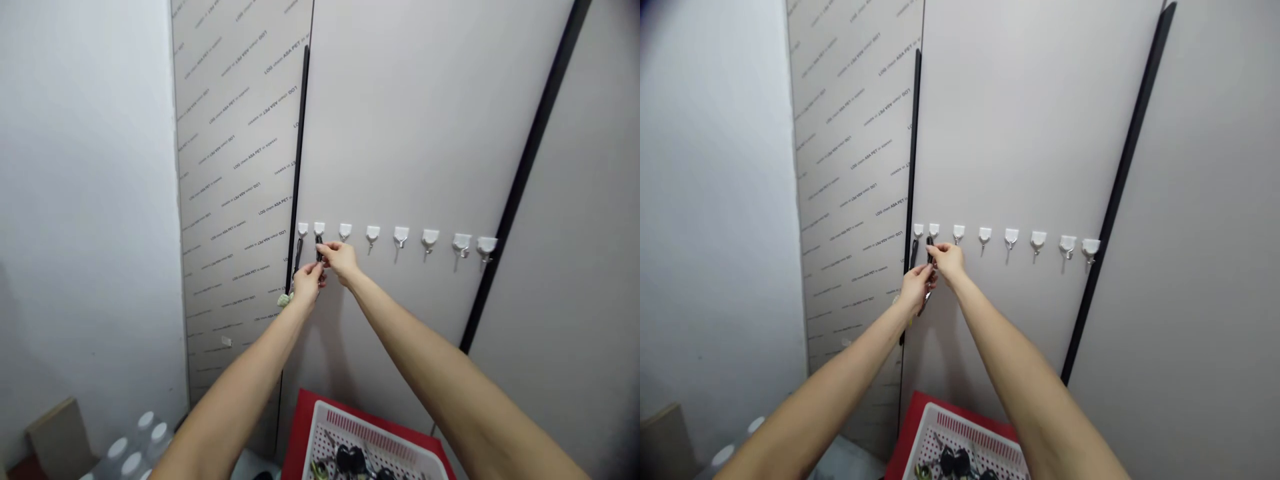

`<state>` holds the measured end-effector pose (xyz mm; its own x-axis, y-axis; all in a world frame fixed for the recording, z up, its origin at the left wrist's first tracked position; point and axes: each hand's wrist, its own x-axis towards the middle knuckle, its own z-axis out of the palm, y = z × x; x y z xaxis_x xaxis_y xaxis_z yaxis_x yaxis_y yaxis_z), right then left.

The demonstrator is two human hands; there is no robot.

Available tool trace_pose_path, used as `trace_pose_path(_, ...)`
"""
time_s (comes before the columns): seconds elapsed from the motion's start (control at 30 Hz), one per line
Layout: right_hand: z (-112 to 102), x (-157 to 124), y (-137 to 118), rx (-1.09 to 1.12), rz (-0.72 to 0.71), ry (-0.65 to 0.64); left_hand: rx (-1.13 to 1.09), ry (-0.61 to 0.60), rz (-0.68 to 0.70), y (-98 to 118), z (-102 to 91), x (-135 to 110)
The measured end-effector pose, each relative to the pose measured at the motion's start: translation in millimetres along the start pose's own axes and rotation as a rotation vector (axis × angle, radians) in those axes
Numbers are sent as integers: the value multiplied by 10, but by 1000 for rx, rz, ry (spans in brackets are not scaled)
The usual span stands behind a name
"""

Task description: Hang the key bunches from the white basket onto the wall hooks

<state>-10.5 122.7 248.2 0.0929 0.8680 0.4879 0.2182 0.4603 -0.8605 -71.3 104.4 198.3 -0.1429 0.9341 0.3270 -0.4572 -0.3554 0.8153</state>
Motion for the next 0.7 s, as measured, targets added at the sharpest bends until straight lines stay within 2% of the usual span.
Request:
trace_pose_path(0.13, 146, 190, 22, -103, 17, 61, 108, 48, 15, 38, -44, 220)
trace_pose_path(0.33, 173, 318, 225, -259, 21, 148, 275, 65, 2, -51, -73, 349)
trace_pose_path(0.57, 185, 343, 302, -391, 12, 114, 440, 137, 65, -189, -132, 422)
trace_pose_path(0.7, 115, 209, 301, -422, 32, 73, 538, 156, 75, -194, -162, 409)
